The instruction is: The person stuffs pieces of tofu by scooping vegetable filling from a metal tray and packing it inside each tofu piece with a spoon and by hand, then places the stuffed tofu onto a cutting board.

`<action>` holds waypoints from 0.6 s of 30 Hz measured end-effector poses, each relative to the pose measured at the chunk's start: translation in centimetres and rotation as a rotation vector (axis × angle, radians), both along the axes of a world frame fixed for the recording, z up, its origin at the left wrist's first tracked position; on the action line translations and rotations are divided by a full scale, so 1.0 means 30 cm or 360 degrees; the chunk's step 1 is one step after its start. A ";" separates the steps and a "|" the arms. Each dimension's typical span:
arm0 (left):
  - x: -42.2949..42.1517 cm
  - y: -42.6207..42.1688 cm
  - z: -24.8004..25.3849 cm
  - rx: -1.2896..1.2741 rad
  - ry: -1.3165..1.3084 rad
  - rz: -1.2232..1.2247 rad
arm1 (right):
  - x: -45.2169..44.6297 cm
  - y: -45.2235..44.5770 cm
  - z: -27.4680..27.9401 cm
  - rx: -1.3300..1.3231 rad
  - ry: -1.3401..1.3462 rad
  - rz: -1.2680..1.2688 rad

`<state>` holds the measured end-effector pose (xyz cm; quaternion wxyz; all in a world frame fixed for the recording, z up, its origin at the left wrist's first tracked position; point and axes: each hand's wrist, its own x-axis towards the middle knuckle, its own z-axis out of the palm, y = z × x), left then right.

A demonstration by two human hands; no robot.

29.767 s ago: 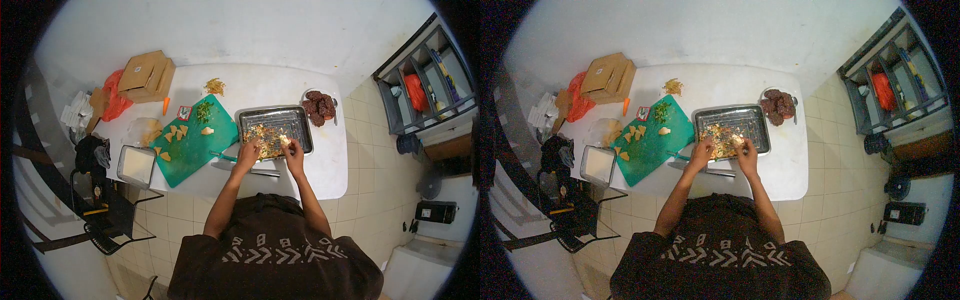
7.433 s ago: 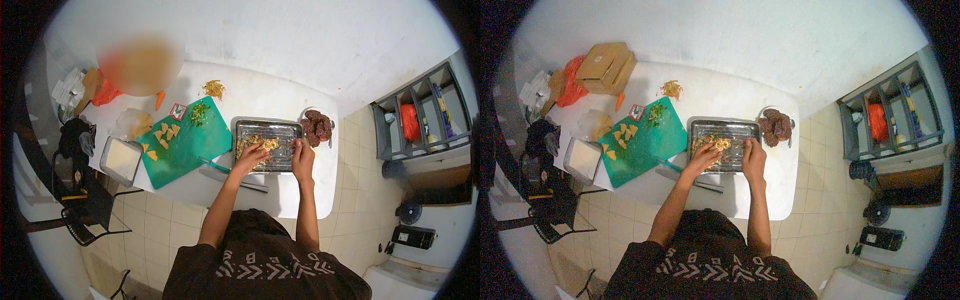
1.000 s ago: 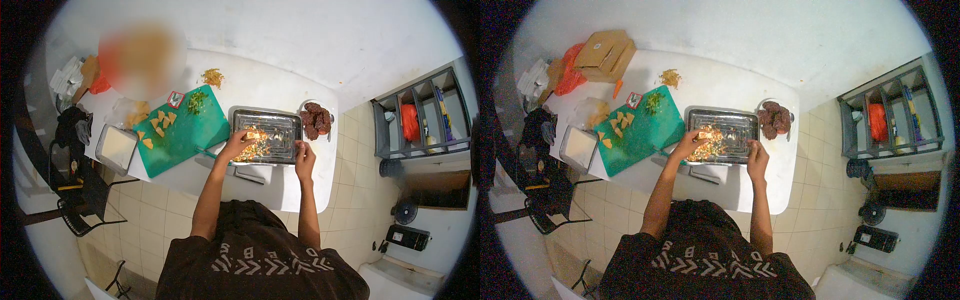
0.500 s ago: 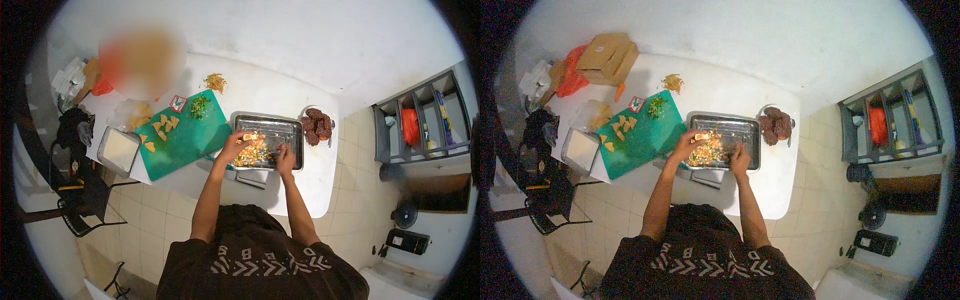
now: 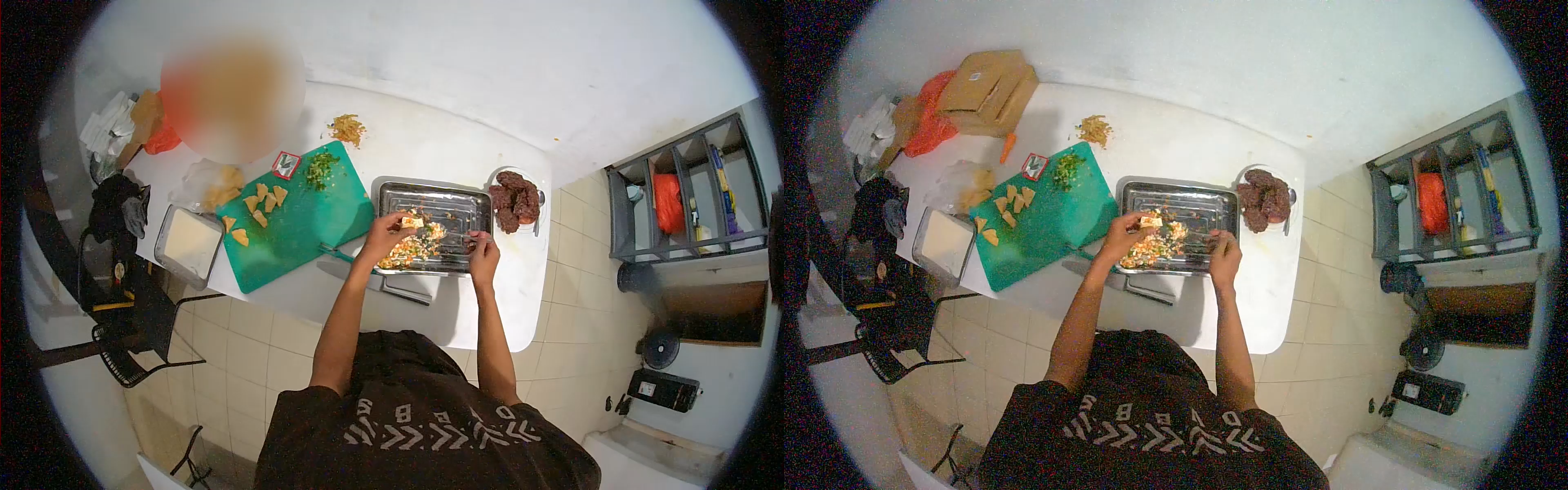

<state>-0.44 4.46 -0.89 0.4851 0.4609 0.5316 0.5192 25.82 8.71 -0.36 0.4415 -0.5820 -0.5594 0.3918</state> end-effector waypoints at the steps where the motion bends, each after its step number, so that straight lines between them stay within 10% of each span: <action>1: 0.007 0.001 0.010 -0.0118 0.0011 -0.0052 | -0.001 -0.011 0.056 0.0002 -0.0002 -0.0002; 18: 0.122 0.033 -0.019 0.0036 0.0066 -0.0234 | -0.028 -0.109 0.228 -0.0040 0.0304 0.0193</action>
